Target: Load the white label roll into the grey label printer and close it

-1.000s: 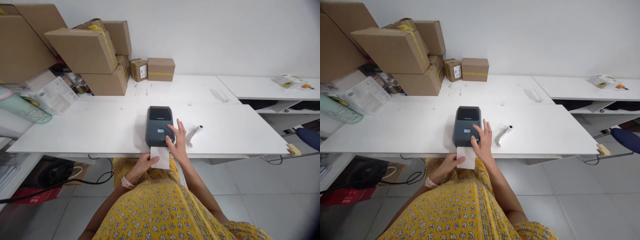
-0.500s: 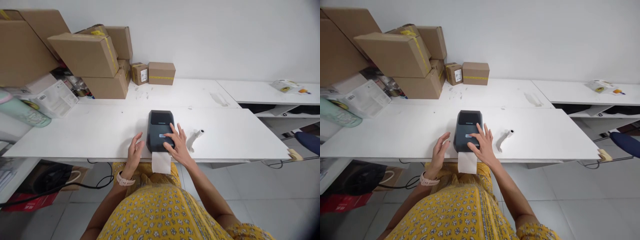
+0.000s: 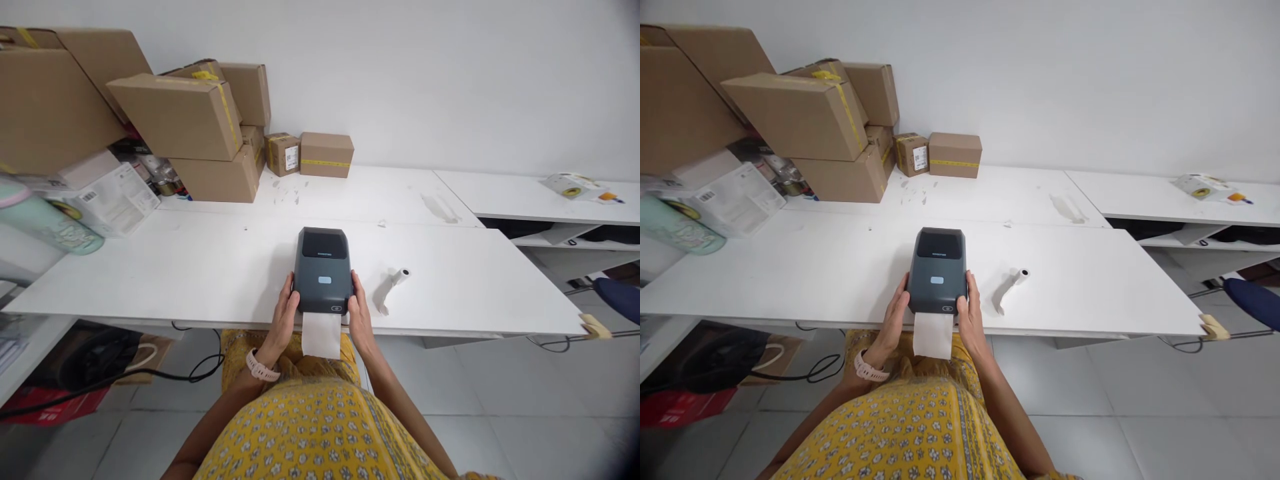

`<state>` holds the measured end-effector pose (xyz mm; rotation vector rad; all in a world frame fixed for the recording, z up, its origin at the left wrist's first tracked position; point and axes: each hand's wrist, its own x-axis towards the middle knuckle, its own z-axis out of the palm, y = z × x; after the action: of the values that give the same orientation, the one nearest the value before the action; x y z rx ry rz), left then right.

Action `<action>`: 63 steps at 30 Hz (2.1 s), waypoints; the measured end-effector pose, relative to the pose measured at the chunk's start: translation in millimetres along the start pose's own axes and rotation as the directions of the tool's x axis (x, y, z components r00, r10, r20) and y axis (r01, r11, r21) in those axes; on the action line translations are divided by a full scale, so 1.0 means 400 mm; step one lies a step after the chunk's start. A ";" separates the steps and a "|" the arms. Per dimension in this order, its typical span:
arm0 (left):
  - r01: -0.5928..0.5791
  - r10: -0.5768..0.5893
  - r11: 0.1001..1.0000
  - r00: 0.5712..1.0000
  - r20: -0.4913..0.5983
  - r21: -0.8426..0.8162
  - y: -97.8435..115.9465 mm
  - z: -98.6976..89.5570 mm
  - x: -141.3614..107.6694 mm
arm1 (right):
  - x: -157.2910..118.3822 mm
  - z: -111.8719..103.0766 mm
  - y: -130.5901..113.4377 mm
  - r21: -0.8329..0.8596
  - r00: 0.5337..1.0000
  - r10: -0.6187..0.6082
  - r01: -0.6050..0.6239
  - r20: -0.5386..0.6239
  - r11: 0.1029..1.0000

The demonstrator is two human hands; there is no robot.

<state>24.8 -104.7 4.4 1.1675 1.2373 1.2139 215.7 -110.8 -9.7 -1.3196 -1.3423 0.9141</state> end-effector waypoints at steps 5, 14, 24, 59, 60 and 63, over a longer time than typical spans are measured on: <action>-0.036 0.037 0.999 0.999 -0.021 0.026 -0.001 0.004 -0.006 | -0.007 0.019 0.002 -0.020 0.999 -0.031 0.030 -0.036 0.999; -0.232 0.233 0.972 0.971 -0.051 0.023 0.100 -0.007 0.087 | 0.107 -0.031 -0.123 -0.176 0.945 -0.327 0.317 -0.029 0.932; -0.046 0.100 0.947 0.983 -0.154 0.318 0.071 -0.029 0.252 | 0.498 -0.028 -0.273 -0.228 0.919 -0.359 0.318 -0.165 0.920; -0.152 -0.116 0.537 0.961 0.251 0.830 0.119 -0.036 0.302 | 0.455 -0.323 -0.245 -0.135 0.662 -0.260 0.483 0.703 0.865; -0.149 -0.117 0.544 0.961 0.251 0.825 0.119 -0.037 0.301 | 0.459 -0.352 -0.226 -0.160 0.700 -0.244 0.458 0.671 0.874; -0.141 -0.112 0.570 0.962 0.247 0.810 0.118 -0.037 0.300 | 0.477 -0.387 -0.140 -0.218 0.795 -0.158 0.342 0.586 0.914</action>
<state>5.9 15.9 47.9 1.9525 1.6307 0.3760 371.6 51.1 104.6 -1.0906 -2.1486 0.9620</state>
